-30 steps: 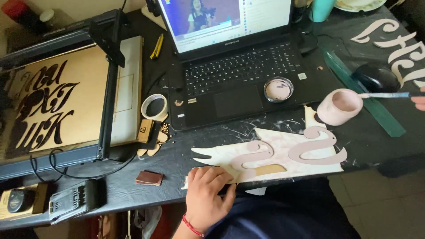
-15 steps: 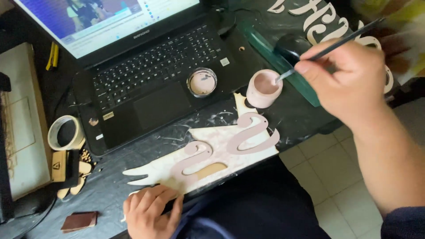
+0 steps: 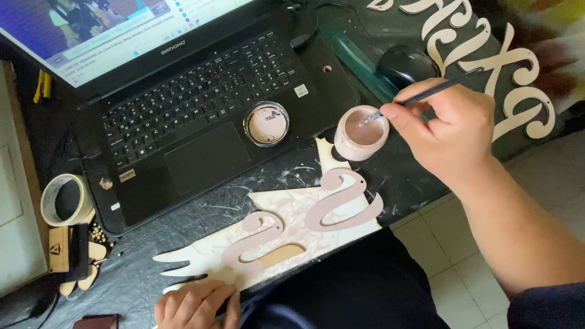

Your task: Painting a decorative wooden letter 'S' with a paintbrush and pink paint.

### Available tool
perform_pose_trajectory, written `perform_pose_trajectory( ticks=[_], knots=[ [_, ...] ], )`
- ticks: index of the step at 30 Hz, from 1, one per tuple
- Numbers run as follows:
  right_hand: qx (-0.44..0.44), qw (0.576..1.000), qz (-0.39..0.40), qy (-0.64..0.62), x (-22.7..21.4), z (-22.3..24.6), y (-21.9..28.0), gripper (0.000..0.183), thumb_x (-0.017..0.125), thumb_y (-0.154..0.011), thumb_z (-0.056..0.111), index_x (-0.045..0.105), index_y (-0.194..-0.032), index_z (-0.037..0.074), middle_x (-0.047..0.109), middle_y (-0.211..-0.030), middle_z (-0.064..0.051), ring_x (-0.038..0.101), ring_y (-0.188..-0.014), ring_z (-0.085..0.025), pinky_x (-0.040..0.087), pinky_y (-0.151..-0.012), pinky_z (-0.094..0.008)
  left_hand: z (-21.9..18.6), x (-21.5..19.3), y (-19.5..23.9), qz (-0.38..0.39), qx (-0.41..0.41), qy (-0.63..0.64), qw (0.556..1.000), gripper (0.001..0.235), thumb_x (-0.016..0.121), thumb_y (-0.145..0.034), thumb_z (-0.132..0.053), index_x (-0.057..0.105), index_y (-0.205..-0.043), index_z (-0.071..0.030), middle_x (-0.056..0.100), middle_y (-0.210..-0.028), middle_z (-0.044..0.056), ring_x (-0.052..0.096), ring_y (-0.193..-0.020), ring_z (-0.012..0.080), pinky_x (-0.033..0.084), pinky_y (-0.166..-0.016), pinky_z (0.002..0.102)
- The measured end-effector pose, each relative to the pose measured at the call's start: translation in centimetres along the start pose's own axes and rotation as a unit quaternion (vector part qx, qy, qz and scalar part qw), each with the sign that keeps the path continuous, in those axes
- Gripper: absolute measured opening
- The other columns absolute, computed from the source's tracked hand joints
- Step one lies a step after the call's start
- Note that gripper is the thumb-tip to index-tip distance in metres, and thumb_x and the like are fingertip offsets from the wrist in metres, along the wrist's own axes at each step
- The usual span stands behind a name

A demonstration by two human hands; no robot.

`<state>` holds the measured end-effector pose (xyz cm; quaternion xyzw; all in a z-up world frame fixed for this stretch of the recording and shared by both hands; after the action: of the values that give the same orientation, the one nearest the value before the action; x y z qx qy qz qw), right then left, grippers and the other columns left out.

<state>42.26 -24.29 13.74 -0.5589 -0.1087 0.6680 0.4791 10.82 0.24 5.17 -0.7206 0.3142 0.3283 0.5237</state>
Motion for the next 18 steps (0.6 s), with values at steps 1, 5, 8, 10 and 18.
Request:
perform_pose_trajectory(
  ticks=[1,5,8,10,18],
  knots=[
    [0.003,1.0,0.004,0.0,0.2,-0.1,0.0,0.02,0.089,-0.096,-0.002,0.07,-0.094,-0.01,0.069,-0.082,-0.017,0.064,-0.068,-0.025,0.046,-0.061,-0.034,-0.2,-0.1,-0.2,0.0,0.005,-0.001,1.0,0.008,0.075,-0.074,-0.028,0.07,-0.079,-0.03,0.069,-0.087,-0.012,0.065,-0.082,0.0121,0.042,-0.078,0.029],
    [0.002,1.0,0.009,-0.013,0.8,-0.1,0.0,0.021,0.088,-0.096,-0.002,0.069,-0.093,-0.01,0.068,-0.082,-0.017,0.063,-0.068,-0.025,0.047,-0.063,-0.033,0.1,0.1,0.3,0.0,-0.002,-0.001,1.0,0.007,0.076,-0.074,-0.031,0.071,-0.078,-0.03,0.07,-0.087,-0.012,0.065,-0.082,0.0115,0.042,-0.079,0.028],
    [-0.032,0.999,0.0,-0.027,-0.1,0.5,0.4,0.02,0.087,-0.096,-0.009,0.068,-0.091,-0.011,0.067,-0.078,-0.02,0.064,-0.067,-0.027,0.047,-0.06,-0.035,0.2,0.1,0.1,0.004,0.0,-0.007,1.0,0.009,0.076,-0.073,-0.031,0.071,-0.08,-0.031,0.069,-0.087,-0.013,0.065,-0.082,0.0119,0.042,-0.08,0.03],
    [0.077,0.994,-0.058,-0.06,-1.9,-1.3,1.6,0.013,0.081,-0.105,-0.011,0.07,-0.103,-0.016,0.069,-0.091,-0.023,0.065,-0.082,-0.029,0.048,-0.075,-0.038,-0.2,-0.2,-0.2,-0.008,0.031,-0.014,0.999,0.013,0.079,-0.074,-0.032,0.069,-0.083,-0.032,0.069,-0.089,-0.014,0.063,-0.082,0.0106,0.04,-0.079,0.027],
    [0.196,0.919,-0.165,-0.298,-4.0,-4.5,5.7,0.038,0.054,-0.118,0.03,0.047,-0.102,-0.004,0.051,-0.086,-0.02,0.06,-0.068,-0.028,0.052,-0.057,-0.033,-0.9,-0.9,-1.3,0.032,0.026,0.016,0.999,0.01,0.074,-0.081,-0.034,0.072,-0.088,-0.027,0.068,-0.095,-0.009,0.061,-0.083,0.0165,0.037,-0.079,0.033]
  ],
)
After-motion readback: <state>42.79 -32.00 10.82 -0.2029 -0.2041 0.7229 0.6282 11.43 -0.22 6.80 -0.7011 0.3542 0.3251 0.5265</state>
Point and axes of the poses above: each hand's wrist, its own y-axis away from the middle knuckle, its own x-axis out of the palm, z = x × y, the point moved 8 cm from there along -y, towards the middle knuckle
